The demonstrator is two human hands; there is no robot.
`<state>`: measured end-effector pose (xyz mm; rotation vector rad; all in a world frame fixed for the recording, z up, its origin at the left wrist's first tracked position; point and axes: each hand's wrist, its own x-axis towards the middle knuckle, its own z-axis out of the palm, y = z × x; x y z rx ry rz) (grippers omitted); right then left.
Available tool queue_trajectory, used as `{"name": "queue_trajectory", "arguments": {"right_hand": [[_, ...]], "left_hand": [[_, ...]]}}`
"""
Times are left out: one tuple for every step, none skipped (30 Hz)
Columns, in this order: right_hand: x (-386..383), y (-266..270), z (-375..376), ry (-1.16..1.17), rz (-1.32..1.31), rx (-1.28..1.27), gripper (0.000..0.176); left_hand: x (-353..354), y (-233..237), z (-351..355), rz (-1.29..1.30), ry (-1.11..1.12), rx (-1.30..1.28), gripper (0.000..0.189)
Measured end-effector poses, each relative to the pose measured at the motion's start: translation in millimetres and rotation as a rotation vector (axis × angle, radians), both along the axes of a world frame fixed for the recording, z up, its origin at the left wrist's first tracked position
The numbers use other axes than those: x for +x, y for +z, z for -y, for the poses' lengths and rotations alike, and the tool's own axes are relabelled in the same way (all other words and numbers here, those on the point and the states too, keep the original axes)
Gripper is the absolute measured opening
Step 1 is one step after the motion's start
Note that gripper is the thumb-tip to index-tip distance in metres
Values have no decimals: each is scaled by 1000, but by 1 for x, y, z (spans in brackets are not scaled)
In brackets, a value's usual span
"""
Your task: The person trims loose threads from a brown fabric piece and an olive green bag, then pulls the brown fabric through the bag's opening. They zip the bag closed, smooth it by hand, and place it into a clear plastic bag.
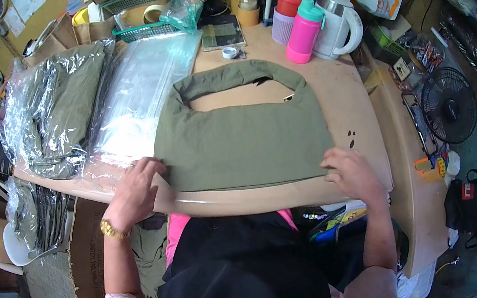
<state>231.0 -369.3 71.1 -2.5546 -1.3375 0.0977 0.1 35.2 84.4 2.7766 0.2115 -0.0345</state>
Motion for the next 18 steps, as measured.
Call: {"name": "queue_trajectory", "arguments": {"right_hand": [[-2,17,-8,-36,-97,204,26],[-2,26,-18,-70,-196,404,31],[-2,27,-41,-143,-222,477,39],[-2,25,-67,-213,-244,551,48],[-4,13,-88,-204,-236,554,48],[-6,-6,-108,-226,14,347,58],[-6,-21,-119,-249,263,140,67],[-7,-34,-121,-246,275,153,67],[-11,-47,-119,-249,243,124,75],[-13,-55,-117,-251,210,91,82],[-14,-58,-114,-273,189,43,84],[-15,-58,-113,-273,191,43,84],[-15,-56,-112,-308,181,4,84],[-15,-55,-111,-342,171,-37,84],[-14,-54,-112,-354,150,-73,84],[-12,-53,-114,-352,155,-70,84],[-10,-53,-114,-354,98,-80,84],[-10,-53,-113,-353,37,-92,84]], "left_hand": [[5,14,9,149,18,55,40],[16,21,24,296,38,108,45],[33,19,41,334,58,116,49],[52,11,59,377,80,127,55],[70,-4,74,371,113,200,60],[88,-25,81,368,148,278,65],[97,-53,80,336,154,324,72],[98,-62,81,231,189,293,73],[95,-69,77,218,206,271,75],[93,-75,73,203,222,246,76],[91,-77,70,205,224,245,76],[89,-78,67,185,241,230,77],[89,-77,66,166,256,215,78],[89,-76,66,169,256,215,78],[90,-74,67,155,263,210,78],[91,-72,67,141,271,205,79],[91,-72,67,154,275,197,79],[91,-72,66,153,280,196,79]]}}
